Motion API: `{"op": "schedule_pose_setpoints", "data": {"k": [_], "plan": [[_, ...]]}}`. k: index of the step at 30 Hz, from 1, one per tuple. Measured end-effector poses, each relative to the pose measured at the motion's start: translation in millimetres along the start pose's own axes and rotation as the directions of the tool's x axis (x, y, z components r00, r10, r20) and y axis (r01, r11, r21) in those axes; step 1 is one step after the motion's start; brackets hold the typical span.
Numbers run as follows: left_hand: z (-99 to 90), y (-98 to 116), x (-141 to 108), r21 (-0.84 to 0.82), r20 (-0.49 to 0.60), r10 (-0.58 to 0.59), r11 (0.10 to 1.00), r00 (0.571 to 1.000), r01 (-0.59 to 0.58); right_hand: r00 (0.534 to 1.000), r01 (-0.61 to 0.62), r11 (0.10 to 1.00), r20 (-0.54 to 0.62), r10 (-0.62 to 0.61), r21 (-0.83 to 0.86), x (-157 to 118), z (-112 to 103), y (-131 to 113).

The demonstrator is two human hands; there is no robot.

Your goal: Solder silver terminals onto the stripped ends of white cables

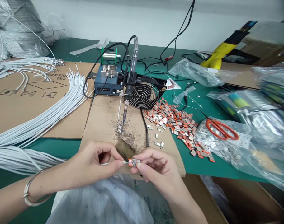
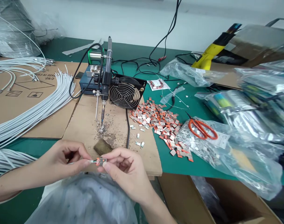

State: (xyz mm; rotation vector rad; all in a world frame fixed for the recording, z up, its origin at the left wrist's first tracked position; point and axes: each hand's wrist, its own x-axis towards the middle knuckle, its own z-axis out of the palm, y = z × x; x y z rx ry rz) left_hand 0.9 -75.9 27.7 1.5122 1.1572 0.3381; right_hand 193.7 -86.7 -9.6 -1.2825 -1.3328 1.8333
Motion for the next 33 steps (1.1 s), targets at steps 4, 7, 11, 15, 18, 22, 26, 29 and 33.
{"op": "schedule_pose_setpoints", "data": {"k": [4,7,11,15,18,22,26,29,33], "plan": [[0.2,-3,0,-0.022,0.008,-0.007,1.0,1.0,0.007,1.0,-0.008,1.0,0.005,0.008,-0.005,-1,0,1],[0.0,-4,-1,-0.045,0.016,0.0,0.999,1.0,0.0,1.0,0.005,1.0,0.022,-0.004,-0.016,-2,0,2],[0.6,-7,-2,-0.06,0.013,0.026,0.998,1.0,-0.025,1.0,0.02,0.999,0.009,-0.019,-0.028,-4,0,3],[2.4,-13,-2,-0.103,0.006,0.051,0.993,0.999,-0.05,0.999,0.05,0.998,0.009,-0.049,-0.044,-3,0,2],[2.9,-16,-1,-0.119,0.013,0.054,0.992,0.998,-0.052,0.997,0.074,0.995,0.016,-0.074,-0.063,-3,1,2],[3.4,-19,0,-0.11,0.014,0.056,0.992,0.998,-0.054,0.998,0.06,0.996,0.007,-0.06,-0.068,-4,1,3],[1.3,-14,0,-0.079,0.038,0.034,0.996,0.999,-0.031,0.999,0.035,0.997,0.001,-0.035,-0.065,-4,1,4],[-4.8,-7,1,-0.014,0.072,0.008,1.0,0.997,-0.007,1.0,-0.007,0.997,-0.02,0.006,-0.071,0,0,0],[-16.6,-6,13,0.076,0.041,0.076,0.994,0.996,-0.079,0.993,-0.118,0.987,-0.044,0.114,-0.106,15,-4,-17]]}}
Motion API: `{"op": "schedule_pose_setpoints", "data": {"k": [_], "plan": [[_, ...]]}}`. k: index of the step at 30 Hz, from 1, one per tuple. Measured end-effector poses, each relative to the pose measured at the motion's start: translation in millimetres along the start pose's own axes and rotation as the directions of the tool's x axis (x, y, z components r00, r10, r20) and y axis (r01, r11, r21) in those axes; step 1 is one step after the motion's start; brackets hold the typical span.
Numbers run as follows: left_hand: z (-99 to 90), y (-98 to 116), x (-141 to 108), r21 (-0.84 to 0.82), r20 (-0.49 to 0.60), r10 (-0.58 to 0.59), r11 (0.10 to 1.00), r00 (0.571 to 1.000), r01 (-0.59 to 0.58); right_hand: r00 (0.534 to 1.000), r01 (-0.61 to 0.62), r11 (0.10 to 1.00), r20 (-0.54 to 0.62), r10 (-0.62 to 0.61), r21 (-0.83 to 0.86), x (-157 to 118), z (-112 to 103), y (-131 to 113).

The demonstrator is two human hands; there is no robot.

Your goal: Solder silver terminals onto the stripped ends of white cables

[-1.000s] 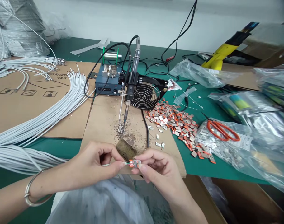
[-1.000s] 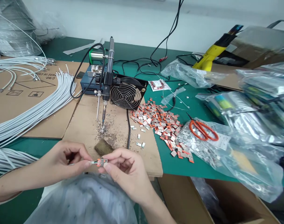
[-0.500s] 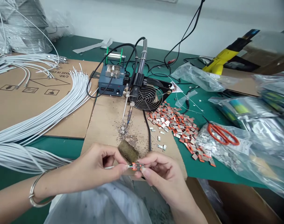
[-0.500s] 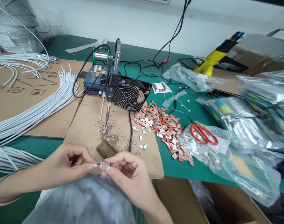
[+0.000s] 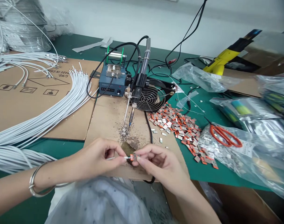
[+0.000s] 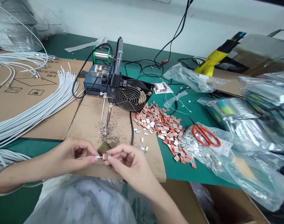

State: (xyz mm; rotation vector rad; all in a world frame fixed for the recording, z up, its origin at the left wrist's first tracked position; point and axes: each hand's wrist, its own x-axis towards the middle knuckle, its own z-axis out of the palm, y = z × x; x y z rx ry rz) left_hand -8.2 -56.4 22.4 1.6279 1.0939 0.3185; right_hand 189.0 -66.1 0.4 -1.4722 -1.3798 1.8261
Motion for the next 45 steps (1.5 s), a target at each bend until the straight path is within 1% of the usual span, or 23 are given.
{"op": "schedule_pose_setpoints", "data": {"k": [2,4,7,10,15,20,27,37,45], "plan": [[-6.1,-5,12,0.003,-0.045,0.041,0.999,0.998,-0.041,1.0,-0.023,1.0,-0.006,0.023,-0.006,10,-4,-10],[-11.4,-11,26,0.001,-0.077,0.055,0.998,0.995,-0.056,1.0,-0.024,1.0,-0.019,0.024,-0.009,21,-8,-18],[-17.2,-16,44,-0.002,-0.115,0.033,0.999,0.993,-0.033,0.999,-0.018,1.0,-0.039,0.018,-0.011,36,-13,-23],[-20.0,-17,52,-0.045,-0.14,-0.007,0.999,0.99,0.001,0.999,0.001,1.0,-0.044,-0.001,0.002,46,-14,-21],[-20.8,-18,52,-0.095,-0.16,-0.015,0.995,0.987,0.0,0.999,0.036,0.999,-0.025,-0.035,0.041,51,-14,-14],[-20.5,-17,53,-0.124,-0.162,-0.032,0.992,0.986,0.012,1.0,0.007,0.998,-0.022,-0.005,0.068,50,-16,-15],[-20.2,-15,52,-0.113,-0.171,-0.036,0.993,0.985,0.017,0.999,0.004,0.994,-0.034,0.0,0.113,51,-16,-15],[-18.8,-13,51,-0.08,-0.196,-0.015,0.997,0.98,-0.001,0.999,0.029,0.996,-0.029,-0.026,0.08,49,-17,-15],[-18.9,-13,51,-0.064,-0.204,-0.017,0.998,0.979,0.004,0.999,0.01,0.99,-0.031,-0.005,0.141,50,-18,-16]]}}
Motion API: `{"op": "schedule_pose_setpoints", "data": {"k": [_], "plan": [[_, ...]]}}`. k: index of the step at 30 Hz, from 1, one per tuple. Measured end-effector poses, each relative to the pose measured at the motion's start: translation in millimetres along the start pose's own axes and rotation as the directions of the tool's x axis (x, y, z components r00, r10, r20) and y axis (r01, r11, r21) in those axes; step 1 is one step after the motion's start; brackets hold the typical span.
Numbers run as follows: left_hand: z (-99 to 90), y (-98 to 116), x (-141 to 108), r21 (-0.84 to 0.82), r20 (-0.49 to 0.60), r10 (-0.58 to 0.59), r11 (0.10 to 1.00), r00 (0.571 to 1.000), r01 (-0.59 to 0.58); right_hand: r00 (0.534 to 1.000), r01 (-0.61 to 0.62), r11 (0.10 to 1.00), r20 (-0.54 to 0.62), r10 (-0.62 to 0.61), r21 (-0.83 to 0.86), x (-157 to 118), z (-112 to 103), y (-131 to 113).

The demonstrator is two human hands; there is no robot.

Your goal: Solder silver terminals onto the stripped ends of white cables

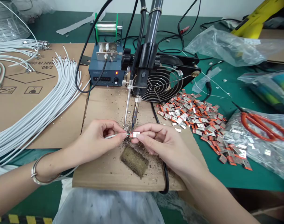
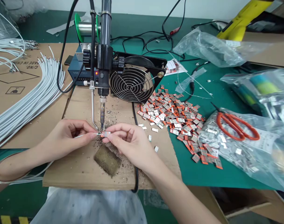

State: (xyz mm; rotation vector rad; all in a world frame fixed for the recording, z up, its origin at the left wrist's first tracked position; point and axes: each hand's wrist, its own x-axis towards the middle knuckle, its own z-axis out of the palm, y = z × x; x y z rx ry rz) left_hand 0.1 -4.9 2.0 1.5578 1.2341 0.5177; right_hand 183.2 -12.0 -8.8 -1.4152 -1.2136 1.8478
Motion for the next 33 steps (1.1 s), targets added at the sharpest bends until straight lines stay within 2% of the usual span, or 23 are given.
{"op": "schedule_pose_setpoints", "data": {"k": [4,9,17,26,33], "plan": [[-0.8,1,0,0.018,0.008,-0.01,1.0,1.0,0.009,0.999,-0.008,1.0,-0.052,0.007,-0.018,1,3,0],[-0.4,1,0,0.031,0.025,-0.009,0.999,1.0,0.008,0.991,0.028,0.991,-0.125,-0.045,-0.133,5,7,9],[0.5,-2,3,0.031,0.023,0.01,0.999,1.0,-0.011,0.984,0.026,0.977,-0.164,-0.062,-0.21,6,8,15],[1.6,-3,1,0.038,0.022,0.029,0.999,0.999,-0.03,0.987,0.024,0.977,-0.152,-0.058,-0.214,5,8,12],[1.5,-2,1,0.033,0.003,0.026,0.999,1.0,-0.026,0.999,0.014,0.995,-0.048,-0.019,-0.102,2,3,4]]}}
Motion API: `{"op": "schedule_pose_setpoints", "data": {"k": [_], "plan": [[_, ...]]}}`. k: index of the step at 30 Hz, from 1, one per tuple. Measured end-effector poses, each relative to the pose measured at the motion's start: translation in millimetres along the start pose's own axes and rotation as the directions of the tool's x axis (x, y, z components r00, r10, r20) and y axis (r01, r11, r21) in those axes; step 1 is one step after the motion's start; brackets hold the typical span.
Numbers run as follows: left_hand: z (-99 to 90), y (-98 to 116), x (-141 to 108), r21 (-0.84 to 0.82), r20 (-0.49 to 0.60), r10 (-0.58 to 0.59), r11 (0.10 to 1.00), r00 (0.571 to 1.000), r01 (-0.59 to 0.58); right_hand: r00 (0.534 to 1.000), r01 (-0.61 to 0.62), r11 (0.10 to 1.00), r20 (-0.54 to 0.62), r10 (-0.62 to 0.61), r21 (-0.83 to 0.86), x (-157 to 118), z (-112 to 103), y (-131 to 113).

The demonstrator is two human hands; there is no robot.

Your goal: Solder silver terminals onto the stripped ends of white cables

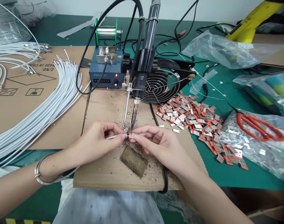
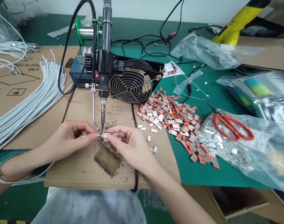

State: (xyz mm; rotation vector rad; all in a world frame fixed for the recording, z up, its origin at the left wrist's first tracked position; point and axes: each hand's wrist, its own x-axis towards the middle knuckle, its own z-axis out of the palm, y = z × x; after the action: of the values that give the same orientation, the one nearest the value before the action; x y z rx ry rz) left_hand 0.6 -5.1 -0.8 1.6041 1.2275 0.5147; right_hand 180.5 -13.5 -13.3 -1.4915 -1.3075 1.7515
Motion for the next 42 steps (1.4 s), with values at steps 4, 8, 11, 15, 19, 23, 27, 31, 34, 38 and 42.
{"op": "schedule_pose_setpoints", "data": {"k": [4,8,11,15,19,23,27,31,34,38,42], "plan": [[-1.1,0.9,-0.4,-0.013,-0.012,0.005,1.0,1.0,-0.005,0.999,0.006,0.999,0.047,-0.008,0.053,0.4,-2.2,-2.4],[-0.8,1.7,0.7,-0.026,-0.012,0.007,1.0,1.0,-0.008,0.997,0.014,0.995,0.07,-0.021,0.1,0.0,-2.6,-4.9],[-0.1,1.8,0.0,-0.019,-0.018,-0.006,1.0,1.0,0.005,0.996,0.016,0.994,0.082,-0.025,0.108,-1.4,-3.2,-5.4],[-0.3,1.4,-2.2,-0.015,-0.02,-0.014,1.0,1.0,0.014,0.997,0.009,0.991,0.076,-0.02,0.135,-2.1,-3.7,-4.8],[-1.3,0.6,-1.4,-0.026,-0.02,-0.011,1.0,1.0,0.011,0.998,0.012,0.989,0.067,-0.022,0.144,-2.3,-3.9,-3.9],[-1.2,0.5,0.3,-0.031,-0.02,-0.001,1.0,1.0,0.001,0.997,0.022,0.991,0.068,-0.031,0.134,-1.8,-4.2,-2.6],[-0.7,1.2,-0.8,-0.033,-0.01,-0.006,0.999,1.0,0.006,0.997,0.031,0.993,0.062,-0.039,0.113,-1.1,-4.3,-1.9],[-1.1,1.8,-1.4,-0.028,-0.006,-0.013,1.0,1.0,0.013,0.998,0.023,0.993,0.05,-0.029,0.113,-2.0,-4.4,-1.9],[-1.7,1.8,-0.6,-0.024,-0.003,-0.026,0.999,1.0,0.026,0.999,0.017,0.991,0.044,-0.023,0.132,-2.2,-4.5,-2.4],[-1.9,1.6,-0.9,-0.029,-0.005,-0.023,0.999,1.0,0.023,0.998,0.017,0.988,0.051,-0.025,0.153,-1.9,-3.8,-2.8],[-1.7,2.3,-1.6,-0.032,-0.004,-0.042,0.999,0.999,0.041,0.998,0.012,0.984,0.059,-0.023,0.175,-2.2,-2.5,-2.5]]}}
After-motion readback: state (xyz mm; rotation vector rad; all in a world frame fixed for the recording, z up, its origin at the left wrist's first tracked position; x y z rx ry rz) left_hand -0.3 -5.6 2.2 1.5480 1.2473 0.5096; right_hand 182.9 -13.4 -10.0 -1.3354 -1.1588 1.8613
